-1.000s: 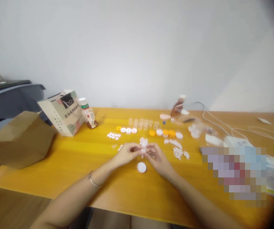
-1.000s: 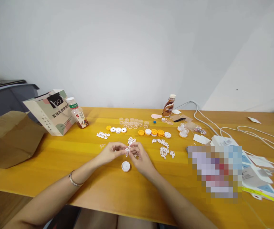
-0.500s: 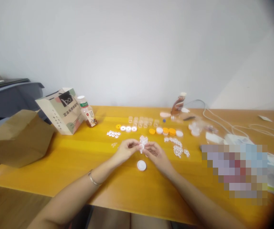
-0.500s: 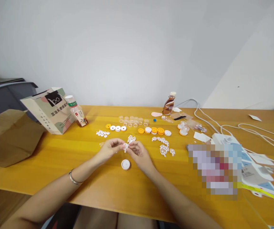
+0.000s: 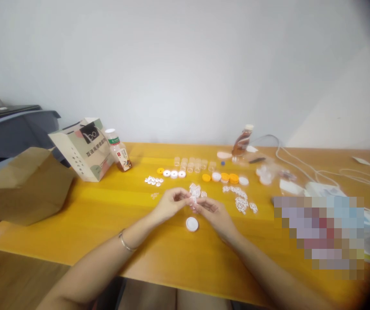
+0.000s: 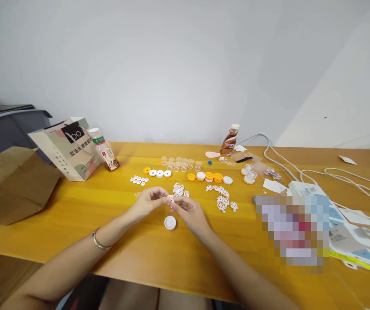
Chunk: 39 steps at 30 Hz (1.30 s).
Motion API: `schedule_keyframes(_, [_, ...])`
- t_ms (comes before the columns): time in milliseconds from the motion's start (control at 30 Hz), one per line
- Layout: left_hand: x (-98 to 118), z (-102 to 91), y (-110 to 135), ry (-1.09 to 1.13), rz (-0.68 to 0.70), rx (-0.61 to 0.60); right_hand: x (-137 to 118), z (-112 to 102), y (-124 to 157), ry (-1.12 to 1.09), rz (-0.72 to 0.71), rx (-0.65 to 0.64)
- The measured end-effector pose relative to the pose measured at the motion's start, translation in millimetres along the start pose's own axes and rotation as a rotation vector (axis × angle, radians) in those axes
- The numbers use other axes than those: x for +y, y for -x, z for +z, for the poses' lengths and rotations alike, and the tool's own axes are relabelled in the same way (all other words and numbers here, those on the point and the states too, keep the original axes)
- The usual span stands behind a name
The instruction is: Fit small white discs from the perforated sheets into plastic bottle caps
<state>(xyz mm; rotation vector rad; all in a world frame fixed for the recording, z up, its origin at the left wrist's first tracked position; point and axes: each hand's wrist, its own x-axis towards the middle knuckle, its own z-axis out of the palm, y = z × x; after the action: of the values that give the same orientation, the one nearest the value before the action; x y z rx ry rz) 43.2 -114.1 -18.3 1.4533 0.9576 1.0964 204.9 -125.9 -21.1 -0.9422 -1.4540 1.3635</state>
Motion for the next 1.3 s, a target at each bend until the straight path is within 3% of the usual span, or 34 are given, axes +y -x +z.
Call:
schedule_keyframes(133, [0,-0.4,1,-0.015,0.017,-0.019,0,-1,0,0.009,-0.009,0.021])
schedule_keyframes(533, [-4,6.7,3,-0.008,0.019,0.076,0,0,1,-0.017,-0.006,0.067])
schedule_keyframes(800, [2,1.4,1,0.035,-0.015,-0.043,0,1,1,-0.006,0.009,0.069])
schedule_keyframes(1067, [-6,10.5,4,0.084,-0.001,0.081,0,4,3,0.000,0.012,0.071])
schedule_keyframes(1300, [-1,12.3,4,0.045,0.033,0.080,2,4,1,-0.023,-0.002,0.064])
